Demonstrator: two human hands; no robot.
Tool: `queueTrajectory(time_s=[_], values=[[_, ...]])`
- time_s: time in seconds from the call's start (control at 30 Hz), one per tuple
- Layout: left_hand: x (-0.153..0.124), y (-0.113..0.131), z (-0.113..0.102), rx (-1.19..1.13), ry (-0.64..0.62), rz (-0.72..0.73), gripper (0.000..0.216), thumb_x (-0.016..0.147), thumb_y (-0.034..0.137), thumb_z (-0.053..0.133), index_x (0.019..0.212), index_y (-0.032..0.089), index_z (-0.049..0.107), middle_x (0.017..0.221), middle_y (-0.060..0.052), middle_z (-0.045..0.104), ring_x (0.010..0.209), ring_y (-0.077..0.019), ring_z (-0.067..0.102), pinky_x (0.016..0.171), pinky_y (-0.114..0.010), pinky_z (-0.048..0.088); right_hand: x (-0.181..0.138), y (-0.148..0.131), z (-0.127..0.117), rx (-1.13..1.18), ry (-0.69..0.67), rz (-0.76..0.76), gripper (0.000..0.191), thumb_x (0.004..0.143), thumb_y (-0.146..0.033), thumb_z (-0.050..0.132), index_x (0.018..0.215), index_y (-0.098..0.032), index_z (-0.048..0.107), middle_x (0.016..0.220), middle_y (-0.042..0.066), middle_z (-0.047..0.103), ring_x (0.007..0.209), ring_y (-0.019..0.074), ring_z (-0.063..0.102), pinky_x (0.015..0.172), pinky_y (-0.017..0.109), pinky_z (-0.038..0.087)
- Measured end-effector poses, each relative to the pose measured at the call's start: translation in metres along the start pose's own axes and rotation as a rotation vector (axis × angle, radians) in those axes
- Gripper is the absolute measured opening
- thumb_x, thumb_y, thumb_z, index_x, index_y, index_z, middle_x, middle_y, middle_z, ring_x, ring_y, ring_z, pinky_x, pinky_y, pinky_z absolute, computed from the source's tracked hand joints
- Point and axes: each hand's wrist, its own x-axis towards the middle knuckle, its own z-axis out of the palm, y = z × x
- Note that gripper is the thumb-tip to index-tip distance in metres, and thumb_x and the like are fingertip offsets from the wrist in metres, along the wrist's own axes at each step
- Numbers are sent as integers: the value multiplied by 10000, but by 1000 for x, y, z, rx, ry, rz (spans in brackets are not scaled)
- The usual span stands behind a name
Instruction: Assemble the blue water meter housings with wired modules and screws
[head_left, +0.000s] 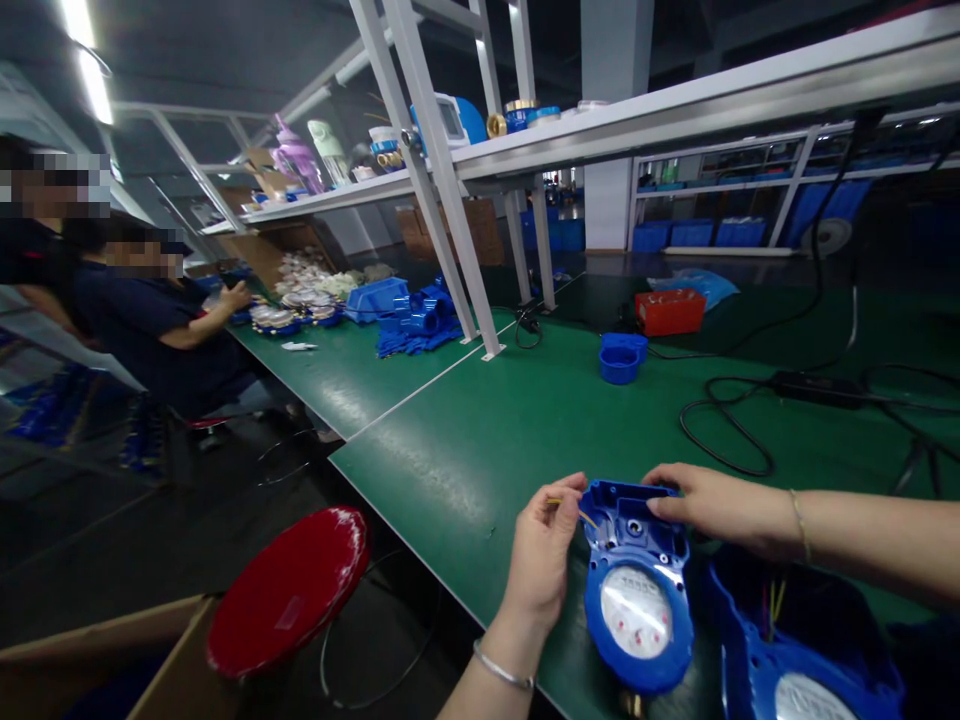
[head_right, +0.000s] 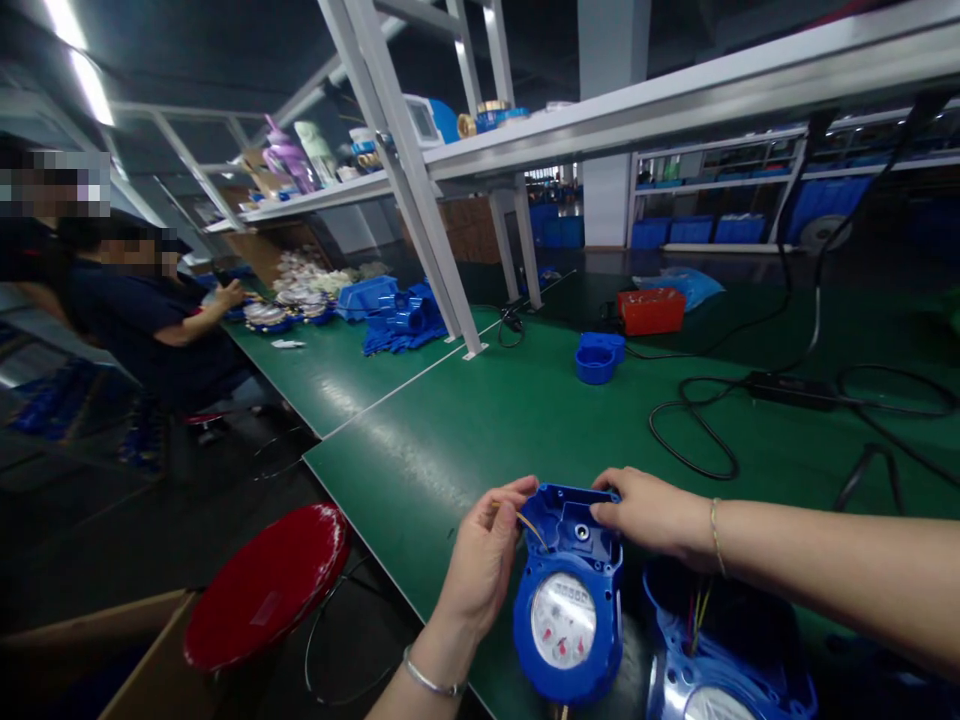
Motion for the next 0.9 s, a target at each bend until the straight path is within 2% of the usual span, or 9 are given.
queueTrajectory(time_s=[0.07, 0.13, 0.27, 0.4, 0.57, 0.73, 0.83, 0.9], values=[[-6, -8, 7, -120, -25, -68, 283, 880, 416, 462, 1088, 225, 489, 1264, -89, 500, 1110, -211, 524, 940, -374, 406, 2, 5, 0, -34, 10, 22, 176, 860, -183, 487, 984, -118, 594, 951, 89, 602, 819, 187, 565, 667, 253, 412], [-11, -11, 14, -211, -69, -140, 401, 871, 369, 494, 1231, 250, 362, 1336, -105, 430, 1143, -223, 511, 953, -389, 410, 3, 10, 0, -62, 21, 44, 109, 849, -155, 512, 911, -117, 593, 947, 90, 595, 831, 194, 557, 690, 264, 407], [-13, -10, 22, -303, -93, -247, 593, 823, 270, 587, 1302, 267, 237, 1341, -117, 398, 1189, -249, 482, 998, -405, 380, 3, 14, 0, -25, -9, 93, 85, 890, -177, 472, 896, -124, 538, 835, 74, 601, 720, 176, 539, 600, 255, 397], [-15, -8, 22, -344, -39, -312, 614, 812, 249, 603, 1306, 284, 241, 1278, -105, 440, 1123, -259, 530, 973, -430, 395, 5, 16, -2, 60, -61, 86, 73, 913, -173, 446, 901, -133, 507, 807, 47, 594, 684, 144, 518, 568, 221, 396], [-25, -11, 16, -472, 23, -388, 785, 733, 218, 687, 1332, 309, 187, 1199, -104, 523, 1062, -288, 573, 943, -464, 403, 8, 16, -3, 135, -160, 45, 57, 881, -117, 459, 911, -144, 499, 773, 20, 579, 661, 134, 502, 570, 218, 402], [-28, -15, 9, -558, 6, -413, 787, 624, 258, 772, 1280, 207, 342, 1213, -147, 546, 1118, -320, 534, 988, -444, 363, 8, 9, -4, 247, -264, 57, 146, 814, -52, 445, 923, -141, 486, 783, 14, 557, 658, 130, 484, 604, 238, 408], [-27, -19, 7, -546, 62, -389, 822, 580, 268, 797, 1277, 202, 366, 1220, -146, 554, 1151, -316, 512, 1007, -418, 342, 9, 3, -5, 234, -262, 37, 35, 869, -172, 471, 872, -140, 456, 755, 6, 512, 654, 125, 440, 580, 226, 366], [-27, -20, 8, -540, 93, -384, 846, 556, 270, 808, 1279, 197, 373, 1214, -148, 563, 1160, -313, 507, 1015, -406, 332, 12, 2, -5, 118, -240, -38, 185, 910, -302, 471, 818, -145, 435, 718, -8, 467, 644, 117, 382, 569, 222, 329]])
